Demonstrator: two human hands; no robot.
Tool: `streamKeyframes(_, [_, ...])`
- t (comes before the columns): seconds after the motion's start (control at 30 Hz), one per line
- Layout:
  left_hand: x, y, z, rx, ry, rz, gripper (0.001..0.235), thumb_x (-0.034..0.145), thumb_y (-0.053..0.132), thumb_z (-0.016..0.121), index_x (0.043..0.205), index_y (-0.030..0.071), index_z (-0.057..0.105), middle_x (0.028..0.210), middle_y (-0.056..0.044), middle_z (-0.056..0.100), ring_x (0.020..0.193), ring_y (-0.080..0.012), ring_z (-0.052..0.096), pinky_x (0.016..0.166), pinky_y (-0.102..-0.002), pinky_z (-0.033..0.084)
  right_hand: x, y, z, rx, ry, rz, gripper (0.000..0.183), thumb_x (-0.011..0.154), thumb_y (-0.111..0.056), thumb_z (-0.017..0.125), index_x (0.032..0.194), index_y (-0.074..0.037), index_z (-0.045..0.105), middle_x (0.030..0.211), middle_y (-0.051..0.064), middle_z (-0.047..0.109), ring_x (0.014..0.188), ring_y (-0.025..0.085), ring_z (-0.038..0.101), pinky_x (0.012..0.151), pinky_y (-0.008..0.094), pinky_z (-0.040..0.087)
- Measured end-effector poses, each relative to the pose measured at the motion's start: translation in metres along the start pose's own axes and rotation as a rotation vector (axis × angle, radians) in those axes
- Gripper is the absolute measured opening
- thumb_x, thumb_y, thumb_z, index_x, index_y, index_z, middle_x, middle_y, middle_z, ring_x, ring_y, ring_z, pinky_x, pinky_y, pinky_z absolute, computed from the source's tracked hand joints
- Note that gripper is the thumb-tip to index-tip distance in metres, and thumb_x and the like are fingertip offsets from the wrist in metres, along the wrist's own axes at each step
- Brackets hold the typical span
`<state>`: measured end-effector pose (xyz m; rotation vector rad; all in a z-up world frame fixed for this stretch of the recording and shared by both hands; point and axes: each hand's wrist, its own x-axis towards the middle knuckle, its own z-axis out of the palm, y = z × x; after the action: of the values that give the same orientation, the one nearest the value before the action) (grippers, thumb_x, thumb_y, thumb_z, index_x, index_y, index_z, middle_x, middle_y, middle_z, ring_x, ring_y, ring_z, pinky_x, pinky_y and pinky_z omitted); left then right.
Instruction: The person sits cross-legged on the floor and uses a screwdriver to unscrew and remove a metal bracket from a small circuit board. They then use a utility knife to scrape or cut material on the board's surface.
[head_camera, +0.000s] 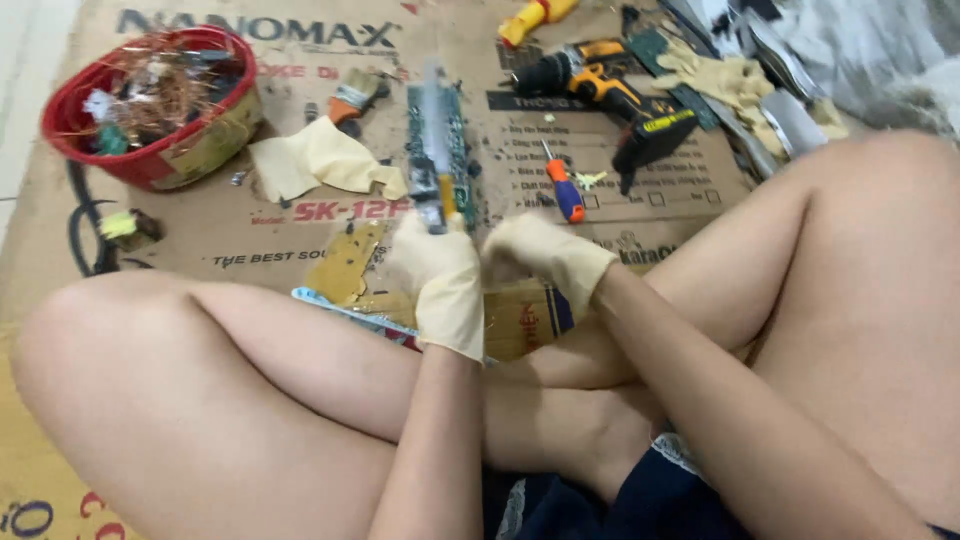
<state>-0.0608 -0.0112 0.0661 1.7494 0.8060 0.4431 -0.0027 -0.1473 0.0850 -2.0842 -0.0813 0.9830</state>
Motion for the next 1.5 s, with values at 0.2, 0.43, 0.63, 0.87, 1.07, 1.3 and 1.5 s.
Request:
streamKeyframes(0.2, [0.000,0.003,-0.009,-0.114,-0.020,-0.011,0.014,0.083,0.018,0.073,0.093,0.007,0.073,0.079,-0.013,0.075,0.071,-0.0281,0.073,0.069,-0.041,0.054,-0.005,0.021,-0.004,-1.200,-0.154,0.202,0.036,0.097,-0.029,0.049,0.115,-0.005,0.070,0.102,0.018,0.075,0.090,0.033,0.071,0.083,0.044,0.055])
streamKeyframes(0.43, [-0.004,0.010,-0.012,-0.092,-0.051,-0.130,0.017,0.086,0.023,0.073,0.095,0.008,0.073,0.081,-0.013,0.075,0.073,-0.0296,0.073,0.068,-0.042,0.053,0.001,0.002,-0.055,-1.271,0.270,0.175,0.030,0.088,-0.022,0.061,0.109,-0.007,0.076,0.101,0.015,0.077,0.094,0.032,0.075,0.087,0.042,0.058])
streamKeyframes(0.63, [0.001,-0.005,-0.009,-0.112,0.029,-0.128,0.017,0.082,0.022,0.077,0.092,0.009,0.074,0.080,-0.012,0.075,0.073,-0.0285,0.072,0.069,-0.042,0.053,0.012,0.011,-0.002,-1.623,0.254,0.307,0.027,0.090,-0.024,0.065,0.110,-0.012,0.078,0.108,0.009,0.076,0.102,0.028,0.073,0.095,0.050,0.053])
streamKeyframes(0.87, [-0.014,-0.008,0.007,-0.217,-0.102,-0.220,0.018,0.083,0.025,0.078,0.094,0.010,0.075,0.081,-0.008,0.076,0.072,-0.0233,0.073,0.070,-0.038,0.056,0.037,0.021,-0.014,-0.505,0.733,-0.230,0.025,0.086,-0.020,0.060,0.098,-0.015,0.081,0.101,0.014,0.077,0.096,0.029,0.074,0.091,0.038,0.055])
streamKeyframes(1.07, [-0.026,-0.005,0.000,-0.130,-0.211,0.083,0.024,0.076,0.027,0.080,0.096,0.014,0.078,0.087,-0.010,0.076,0.081,-0.0315,0.072,0.074,-0.043,0.055,0.029,-0.013,0.001,0.898,-0.109,-0.278,0.029,0.092,-0.037,0.059,0.105,-0.011,0.060,0.108,0.016,0.073,0.090,0.030,0.077,0.087,0.047,0.059])
streamKeyframes(1.3, [-0.050,-0.007,0.010,0.044,-0.181,0.104,0.030,0.078,0.031,0.082,0.101,0.013,0.075,0.091,-0.013,0.075,0.085,-0.0320,0.070,0.075,-0.042,0.055,0.011,-0.010,-0.037,0.542,0.269,-0.468,0.037,0.102,-0.036,0.056,0.112,-0.005,0.074,0.081,0.005,0.069,0.065,0.014,0.064,0.064,0.035,0.057])
streamKeyframes(1.5, [-0.052,0.005,0.019,-0.085,-0.292,0.139,0.039,0.073,0.030,0.086,0.098,0.005,0.070,0.079,-0.001,0.073,0.067,-0.0080,0.065,0.063,-0.027,0.054,-0.032,0.010,-0.050,0.245,0.327,-0.476,0.054,0.106,-0.050,0.046,0.131,-0.012,0.074,0.065,-0.003,0.054,0.056,0.006,0.049,0.053,0.021,0.040])
